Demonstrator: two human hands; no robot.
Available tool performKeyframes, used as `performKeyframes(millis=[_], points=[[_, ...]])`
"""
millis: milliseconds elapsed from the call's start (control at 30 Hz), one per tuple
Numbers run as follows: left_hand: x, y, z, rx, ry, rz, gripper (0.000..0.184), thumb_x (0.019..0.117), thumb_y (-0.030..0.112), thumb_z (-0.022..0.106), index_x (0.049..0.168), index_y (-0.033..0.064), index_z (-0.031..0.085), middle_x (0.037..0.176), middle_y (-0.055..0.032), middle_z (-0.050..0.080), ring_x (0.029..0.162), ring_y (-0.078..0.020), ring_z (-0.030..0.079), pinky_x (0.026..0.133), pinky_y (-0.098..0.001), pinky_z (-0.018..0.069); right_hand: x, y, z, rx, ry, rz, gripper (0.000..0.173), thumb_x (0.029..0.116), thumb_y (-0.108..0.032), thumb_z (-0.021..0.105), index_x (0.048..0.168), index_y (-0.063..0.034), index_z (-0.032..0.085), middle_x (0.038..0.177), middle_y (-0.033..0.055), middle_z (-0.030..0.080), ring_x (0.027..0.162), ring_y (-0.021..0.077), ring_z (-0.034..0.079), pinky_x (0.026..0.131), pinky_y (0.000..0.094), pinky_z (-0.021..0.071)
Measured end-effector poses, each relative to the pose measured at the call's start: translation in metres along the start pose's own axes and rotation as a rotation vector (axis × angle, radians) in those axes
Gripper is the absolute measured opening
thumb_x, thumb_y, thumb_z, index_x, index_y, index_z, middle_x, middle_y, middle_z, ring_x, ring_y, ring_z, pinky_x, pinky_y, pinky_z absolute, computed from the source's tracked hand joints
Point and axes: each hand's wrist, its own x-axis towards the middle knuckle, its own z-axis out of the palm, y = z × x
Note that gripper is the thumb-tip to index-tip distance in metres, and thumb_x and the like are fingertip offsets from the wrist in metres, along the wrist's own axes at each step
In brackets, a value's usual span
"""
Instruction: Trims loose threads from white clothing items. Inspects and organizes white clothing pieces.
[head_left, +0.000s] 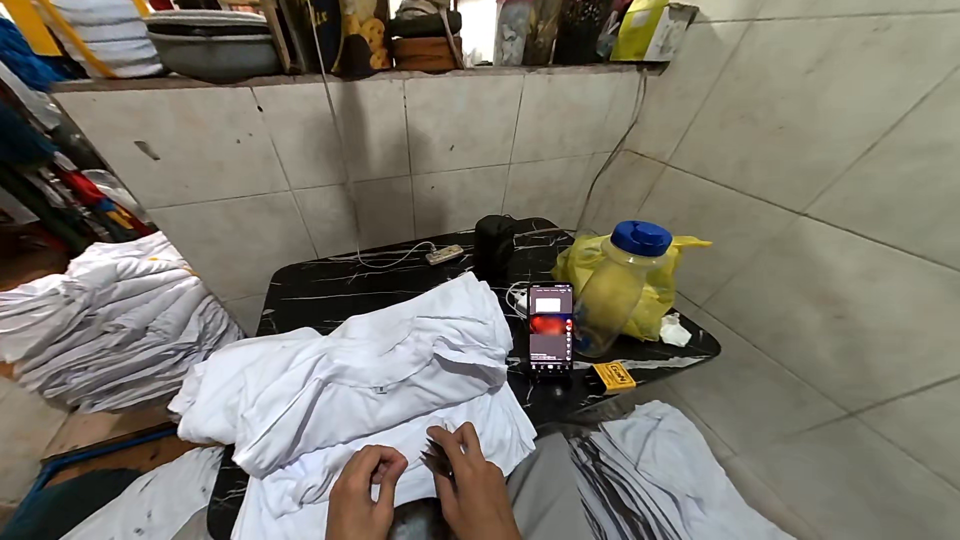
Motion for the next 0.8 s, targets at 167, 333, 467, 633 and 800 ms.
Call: performKeyframes(millis=[167, 333, 467, 633, 800], points=[[0.0004, -0.0006, 0.0006, 0.000, 0.007, 0.005, 0.019, 0.0961, 0.027, 0.067, 0.095, 0.0098, 0.075, 0.085, 0.0013, 0.069, 0.076, -0.0059, 0.064, 0.069, -0.0231, 0.0553, 0.0001, 0.0010, 0.0004, -0.007, 0.004, -0.006, 0.043, 0.0921, -0.018, 0.068, 0.135, -0.0168, 0.067, 0.111, 0.0150, 0.063, 0.061, 0.0207, 0.066, 0.054, 0.0397, 0.0587], [-0.0001, -0.0018, 0.0009, -0.005, 0.010, 0.001, 0.017, 0.0956, 0.027, 0.068, 0.095, 0.0105, 0.075, 0.084, 0.0017, 0.068, 0.076, -0.0053, 0.064, 0.070, -0.0221, 0.0549, 0.0002, 0.0007, 0.0005, 0.003, 0.003, -0.005, 0.044, 0.0918, -0.017, 0.068, 0.136, -0.0168, 0.067, 0.111, 0.0148, 0.063, 0.061, 0.0206, 0.065, 0.054, 0.0393, 0.0586], [0.0005, -0.0013, 0.0004, -0.008, -0.002, -0.002, 0.018, 0.0958, 0.025, 0.067, 0.096, 0.0092, 0.075, 0.086, 0.0002, 0.069, 0.077, -0.0072, 0.065, 0.070, -0.0249, 0.0564, 0.0004, -0.0010, -0.0020, 0.010, -0.020, 0.010, 0.043, 0.0927, -0.018, 0.067, 0.136, -0.0168, 0.067, 0.114, 0.0156, 0.063, 0.062, 0.0222, 0.066, 0.055, 0.0409, 0.0589], [0.0004, -0.0006, 0.0001, -0.006, 0.003, -0.001, 0.017, 0.0955, 0.025, 0.067, 0.095, 0.0096, 0.075, 0.086, 0.0006, 0.069, 0.076, -0.0064, 0.065, 0.070, -0.0241, 0.0558, 0.0000, -0.0004, -0.0007, 0.016, 0.001, 0.001, 0.043, 0.0919, -0.016, 0.067, 0.135, -0.0162, 0.067, 0.112, 0.0158, 0.063, 0.061, 0.0226, 0.066, 0.054, 0.0410, 0.0587], [0.0005, -0.0007, 0.0002, 0.001, 0.002, -0.002, 0.017, 0.0958, 0.026, 0.067, 0.095, 0.0102, 0.075, 0.085, 0.0015, 0.069, 0.075, -0.0053, 0.064, 0.069, -0.0228, 0.0550, 0.0001, 0.0004, 0.0001, 0.014, 0.010, -0.009, 0.043, 0.0919, -0.016, 0.067, 0.134, -0.0158, 0.067, 0.111, 0.0157, 0.063, 0.060, 0.0218, 0.065, 0.053, 0.0401, 0.0581]])
